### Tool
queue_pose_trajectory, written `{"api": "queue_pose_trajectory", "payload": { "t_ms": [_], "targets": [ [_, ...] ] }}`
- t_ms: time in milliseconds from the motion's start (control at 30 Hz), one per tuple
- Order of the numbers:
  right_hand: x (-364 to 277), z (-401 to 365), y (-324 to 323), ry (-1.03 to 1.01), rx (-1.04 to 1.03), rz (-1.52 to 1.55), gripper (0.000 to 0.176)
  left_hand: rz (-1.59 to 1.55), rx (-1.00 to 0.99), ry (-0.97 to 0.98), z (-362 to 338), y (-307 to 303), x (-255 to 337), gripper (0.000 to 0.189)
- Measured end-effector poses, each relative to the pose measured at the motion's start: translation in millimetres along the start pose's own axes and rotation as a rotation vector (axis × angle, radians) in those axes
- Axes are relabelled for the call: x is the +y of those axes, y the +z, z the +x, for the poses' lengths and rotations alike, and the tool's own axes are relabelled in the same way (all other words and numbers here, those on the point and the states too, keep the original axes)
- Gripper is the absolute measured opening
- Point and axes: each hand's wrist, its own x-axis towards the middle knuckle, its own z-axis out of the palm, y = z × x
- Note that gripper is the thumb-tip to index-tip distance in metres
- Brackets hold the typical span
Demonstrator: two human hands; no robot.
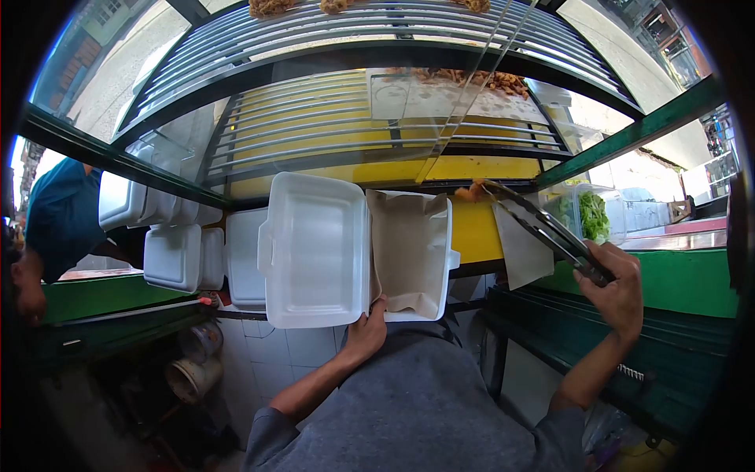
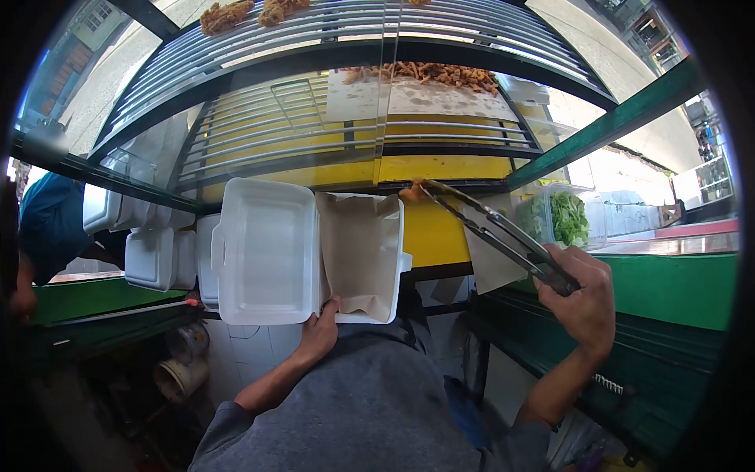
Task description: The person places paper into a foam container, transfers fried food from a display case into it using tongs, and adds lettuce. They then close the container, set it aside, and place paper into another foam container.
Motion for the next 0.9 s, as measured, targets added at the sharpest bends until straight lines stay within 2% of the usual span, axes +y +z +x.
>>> {"api": "queue_pose_trajectory", "payload": {
  "t_ms": [133,233,300,467,567,600,700,767,900],
  "targets": [
    [-10.1,1.2,9.2,-0.101,-0.235,0.038,0.038,0.011,-0.103,-0.132,1.6,1.6,14.5,0.034],
    [-10.9,14.9,37.9,-0.202,-0.214,-0.078,0.036,0.071,-0.104,-0.108,-1.7,8.8,11.9,0.033],
    [-5.7,19.6,40.7,-0.166,-0.253,-0.077,0.038,0.201,-0.086,-0.032,-6.6,13.9,4.9,0.033],
    [-2.2,33.5,7.2,-0.103,-0.298,-0.036,0.041,0.042,-0.008,-0.081,-6.6,17.4,21.2,0.031],
    [-5.5,42.6,-3.1,-0.11,-0.283,-0.026,0.041,-0.018,-0.004,-0.134,-5.4,19.9,29.3,0.029],
    [-8.8,44.2,-3.4,-0.16,-0.353,-0.081,0.041,-0.024,-0.012,-0.161,-6.3,20.9,31.1,0.029],
    [-27.7,46.7,5.9,-0.286,-0.532,-0.251,0.044,0.141,0.035,0.034,-7.6,28.8,22.0,0.026],
    [-39.0,43.9,13.5,-0.337,-0.611,-0.376,0.046,0.247,0.068,0.072,-7.4,33.7,19.3,0.023],
    [-47.8,51.4,12.4,-0.333,-0.566,-0.509,0.04,0.267,0.037,0.167,-4.0,34.1,8.8,0.023]
  ]
}}
